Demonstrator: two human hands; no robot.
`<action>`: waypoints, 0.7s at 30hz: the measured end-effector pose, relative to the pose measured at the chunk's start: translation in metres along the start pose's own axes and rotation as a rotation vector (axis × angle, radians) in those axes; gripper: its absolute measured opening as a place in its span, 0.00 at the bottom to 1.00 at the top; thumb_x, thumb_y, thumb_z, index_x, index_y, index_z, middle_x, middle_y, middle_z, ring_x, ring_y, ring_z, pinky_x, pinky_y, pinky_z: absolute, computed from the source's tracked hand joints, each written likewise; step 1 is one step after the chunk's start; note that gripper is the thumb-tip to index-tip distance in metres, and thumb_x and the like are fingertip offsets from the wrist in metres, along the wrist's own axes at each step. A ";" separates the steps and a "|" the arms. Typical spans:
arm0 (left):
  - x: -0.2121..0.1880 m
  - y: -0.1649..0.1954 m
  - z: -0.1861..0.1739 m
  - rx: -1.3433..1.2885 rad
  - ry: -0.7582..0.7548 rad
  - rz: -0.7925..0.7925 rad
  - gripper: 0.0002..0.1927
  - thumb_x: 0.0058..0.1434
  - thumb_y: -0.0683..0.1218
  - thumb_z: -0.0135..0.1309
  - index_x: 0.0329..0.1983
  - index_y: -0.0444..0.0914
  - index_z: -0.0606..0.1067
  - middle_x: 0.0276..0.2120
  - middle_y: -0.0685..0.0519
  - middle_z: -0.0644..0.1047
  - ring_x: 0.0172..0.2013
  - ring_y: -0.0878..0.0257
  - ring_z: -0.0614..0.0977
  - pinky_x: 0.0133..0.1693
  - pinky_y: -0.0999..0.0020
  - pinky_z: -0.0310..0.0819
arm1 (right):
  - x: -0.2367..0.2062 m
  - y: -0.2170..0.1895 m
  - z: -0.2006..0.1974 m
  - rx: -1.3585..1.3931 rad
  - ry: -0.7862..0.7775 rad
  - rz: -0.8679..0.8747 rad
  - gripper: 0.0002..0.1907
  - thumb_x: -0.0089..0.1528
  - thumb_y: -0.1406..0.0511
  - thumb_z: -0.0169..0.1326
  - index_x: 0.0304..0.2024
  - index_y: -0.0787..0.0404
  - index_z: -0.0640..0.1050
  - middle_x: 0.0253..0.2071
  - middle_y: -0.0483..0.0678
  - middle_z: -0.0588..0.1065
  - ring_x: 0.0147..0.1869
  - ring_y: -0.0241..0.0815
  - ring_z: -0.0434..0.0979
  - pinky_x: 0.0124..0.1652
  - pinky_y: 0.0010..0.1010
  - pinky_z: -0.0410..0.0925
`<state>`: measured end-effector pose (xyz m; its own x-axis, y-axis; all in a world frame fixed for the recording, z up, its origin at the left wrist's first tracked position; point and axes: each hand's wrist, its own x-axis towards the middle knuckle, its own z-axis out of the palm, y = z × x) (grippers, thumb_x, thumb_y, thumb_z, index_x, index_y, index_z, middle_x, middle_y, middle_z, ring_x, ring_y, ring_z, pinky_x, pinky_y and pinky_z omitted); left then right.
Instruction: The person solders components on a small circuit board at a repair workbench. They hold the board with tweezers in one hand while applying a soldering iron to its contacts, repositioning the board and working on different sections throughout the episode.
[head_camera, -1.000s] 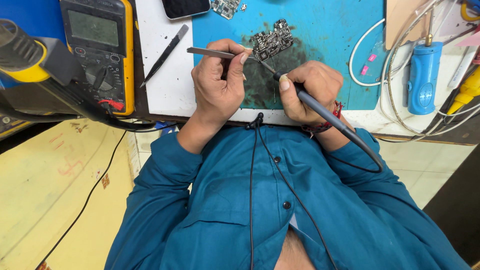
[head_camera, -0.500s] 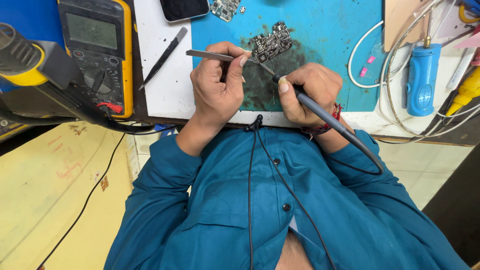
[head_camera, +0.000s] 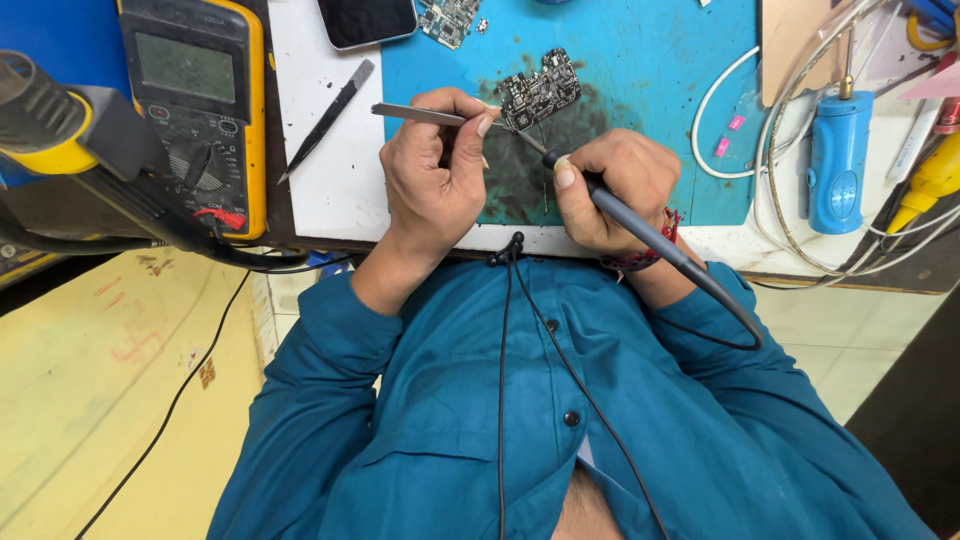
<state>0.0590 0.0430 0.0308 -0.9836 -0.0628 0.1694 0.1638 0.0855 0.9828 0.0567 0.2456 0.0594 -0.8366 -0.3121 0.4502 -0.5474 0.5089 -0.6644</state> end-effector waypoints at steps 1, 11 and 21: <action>0.000 0.000 0.000 0.002 -0.002 0.003 0.05 0.75 0.36 0.54 0.50 0.33 0.71 0.39 0.49 0.83 0.30 0.70 0.82 0.32 0.76 0.76 | 0.000 -0.001 0.000 -0.001 0.000 0.002 0.08 0.66 0.71 0.59 0.33 0.63 0.73 0.26 0.51 0.74 0.27 0.48 0.74 0.30 0.37 0.65; -0.001 0.000 0.000 0.005 -0.003 0.010 0.05 0.75 0.36 0.55 0.50 0.33 0.71 0.38 0.50 0.82 0.30 0.70 0.82 0.29 0.79 0.75 | 0.000 -0.001 -0.001 -0.007 -0.003 -0.001 0.08 0.65 0.71 0.59 0.32 0.64 0.73 0.26 0.51 0.74 0.27 0.49 0.73 0.29 0.37 0.64; 0.000 0.000 0.001 -0.007 0.002 0.023 0.04 0.75 0.36 0.54 0.49 0.33 0.71 0.39 0.49 0.83 0.31 0.70 0.82 0.32 0.76 0.76 | 0.000 -0.001 -0.001 -0.016 0.000 -0.002 0.09 0.65 0.71 0.59 0.32 0.63 0.72 0.25 0.51 0.73 0.26 0.49 0.73 0.29 0.37 0.64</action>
<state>0.0590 0.0435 0.0307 -0.9793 -0.0628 0.1925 0.1873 0.0803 0.9790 0.0572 0.2453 0.0609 -0.8354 -0.3128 0.4519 -0.5487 0.5207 -0.6540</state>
